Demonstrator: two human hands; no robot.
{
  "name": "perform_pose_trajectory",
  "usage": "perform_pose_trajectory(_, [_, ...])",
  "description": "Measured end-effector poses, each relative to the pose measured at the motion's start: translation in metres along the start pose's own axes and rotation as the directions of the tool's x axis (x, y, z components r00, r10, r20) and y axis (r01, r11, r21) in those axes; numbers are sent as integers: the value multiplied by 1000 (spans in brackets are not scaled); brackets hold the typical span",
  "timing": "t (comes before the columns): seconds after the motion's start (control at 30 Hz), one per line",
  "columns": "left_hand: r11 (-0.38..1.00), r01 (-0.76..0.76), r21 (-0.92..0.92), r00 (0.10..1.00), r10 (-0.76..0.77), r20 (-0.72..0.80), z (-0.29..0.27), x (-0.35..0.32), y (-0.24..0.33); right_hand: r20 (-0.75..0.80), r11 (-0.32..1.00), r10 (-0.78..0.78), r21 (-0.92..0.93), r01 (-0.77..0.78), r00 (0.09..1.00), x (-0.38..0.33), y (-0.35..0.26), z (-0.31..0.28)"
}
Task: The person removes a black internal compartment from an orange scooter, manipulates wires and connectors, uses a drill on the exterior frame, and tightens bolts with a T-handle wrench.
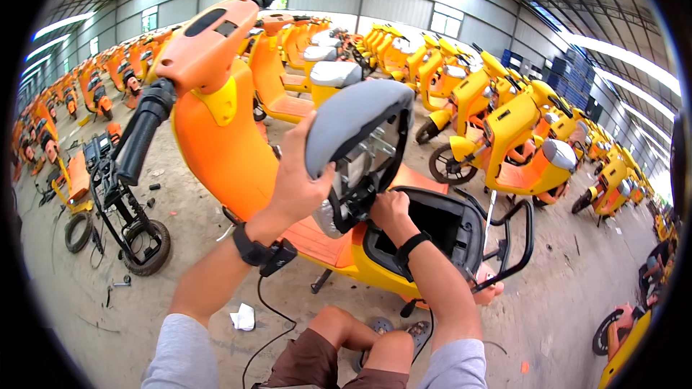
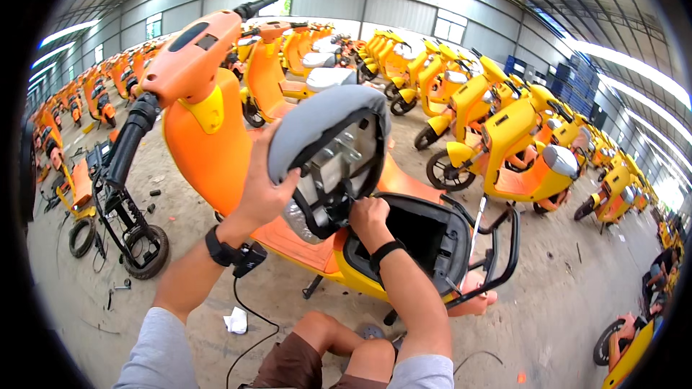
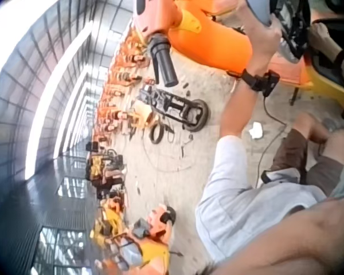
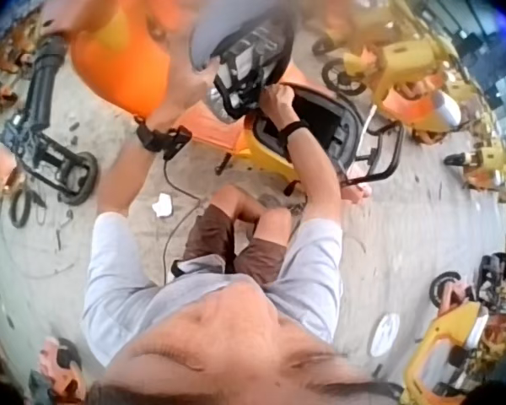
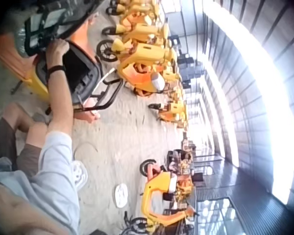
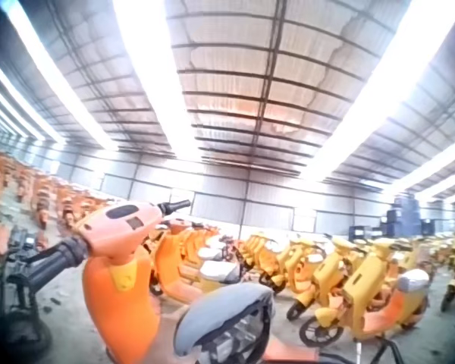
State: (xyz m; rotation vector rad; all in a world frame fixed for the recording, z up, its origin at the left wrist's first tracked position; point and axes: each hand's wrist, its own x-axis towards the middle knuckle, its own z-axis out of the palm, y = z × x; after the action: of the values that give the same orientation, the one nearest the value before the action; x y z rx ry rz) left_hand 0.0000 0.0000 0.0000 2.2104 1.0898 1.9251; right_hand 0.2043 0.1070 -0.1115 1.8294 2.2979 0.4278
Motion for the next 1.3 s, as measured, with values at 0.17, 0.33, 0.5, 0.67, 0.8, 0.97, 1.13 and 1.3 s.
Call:
perform_pose_trajectory(0.17, [995,-31,97,995,40,-89,-2,2,1,-6,989,-72,-131,71,997,4,-2,-4])
perform_pose_trajectory(0.33, [998,-4,63,999,6,-46,-1,4,-2,-20,966,-169,-203,162,985,8,8,8])
perform_pose_trajectory(0.5, [997,-63,51,998,64,-22,-1,5,6,-31,888,-410,-244,391,912,22,44,20])
perform_pose_trajectory(0.67, [999,-43,33,999,44,-25,-5,0,8,-73,958,-269,-127,258,960,11,20,0])
perform_pose_trajectory(0.8, [999,-10,43,1000,10,4,-8,-5,9,-125,986,-125,95,138,984,4,5,-12])
perform_pose_trajectory(0.97, [999,-39,15,999,39,-4,-4,1,8,-117,954,-271,-163,251,955,14,17,8])
perform_pose_trajectory(1.13, [999,-31,21,1000,30,8,-7,1,7,28,862,-388,-341,374,921,16,27,0])
perform_pose_trajectory(1.3, [999,-12,35,999,11,33,-7,1,10,16,980,-191,-45,192,981,14,23,-2])
